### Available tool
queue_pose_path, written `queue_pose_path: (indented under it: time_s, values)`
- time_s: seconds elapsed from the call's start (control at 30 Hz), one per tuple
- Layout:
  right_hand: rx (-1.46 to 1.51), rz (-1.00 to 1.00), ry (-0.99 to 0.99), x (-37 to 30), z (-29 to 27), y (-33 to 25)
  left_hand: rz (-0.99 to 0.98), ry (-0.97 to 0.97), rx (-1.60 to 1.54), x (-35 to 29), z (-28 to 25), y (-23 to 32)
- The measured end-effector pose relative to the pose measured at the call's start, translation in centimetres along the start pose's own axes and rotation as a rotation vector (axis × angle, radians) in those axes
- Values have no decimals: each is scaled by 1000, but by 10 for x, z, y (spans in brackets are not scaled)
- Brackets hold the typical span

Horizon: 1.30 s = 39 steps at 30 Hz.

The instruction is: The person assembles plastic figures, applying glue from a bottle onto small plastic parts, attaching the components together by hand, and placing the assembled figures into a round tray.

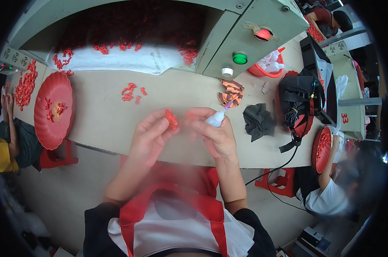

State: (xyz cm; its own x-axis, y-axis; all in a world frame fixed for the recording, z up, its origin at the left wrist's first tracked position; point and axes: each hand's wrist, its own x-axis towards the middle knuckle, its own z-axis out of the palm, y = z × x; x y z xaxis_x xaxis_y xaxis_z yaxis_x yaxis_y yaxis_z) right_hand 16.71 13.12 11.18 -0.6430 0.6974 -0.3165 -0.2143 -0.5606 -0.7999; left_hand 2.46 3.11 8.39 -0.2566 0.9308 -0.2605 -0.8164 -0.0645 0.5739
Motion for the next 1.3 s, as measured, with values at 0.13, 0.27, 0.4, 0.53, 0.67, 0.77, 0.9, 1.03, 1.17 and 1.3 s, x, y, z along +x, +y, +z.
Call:
queue_pose_path:
  time_s: [0.13, 0.27, 0.4, 0.53, 0.67, 0.77, 0.9, 1.03, 1.17, 1.3]
  values:
    - [-53, 4, 0, -2, 4, -1, -2, 16, -7, 0, 1, 1]
    - [-126, -54, 44, -6, 12, -1, -16, 23, 11, -2, 1, 3]
    - [-244, -151, 89, -9, 19, 3, 5, 37, 30, -4, -1, 4]
    - [-438, -444, 35, -4, 15, 11, 45, 61, 78, -3, 1, 4]
    - [-583, -542, 72, -9, 28, 6, 118, 61, 144, -4, 4, 5]
    - [-646, -558, 103, -9, 33, 7, 146, 46, 202, -4, 2, 5]
    - [-796, -723, 99, -9, 32, 12, 180, 40, 226, -5, 3, 2]
    - [-986, -909, 86, -12, 32, 13, 299, 1, 315, -6, 2, -1]
    - [-1111, -966, 19, -13, 29, 4, 412, -88, 504, -7, -1, 3]
    - [-995, -890, -53, -7, 23, -2, 437, -119, 546, -7, -2, 4]
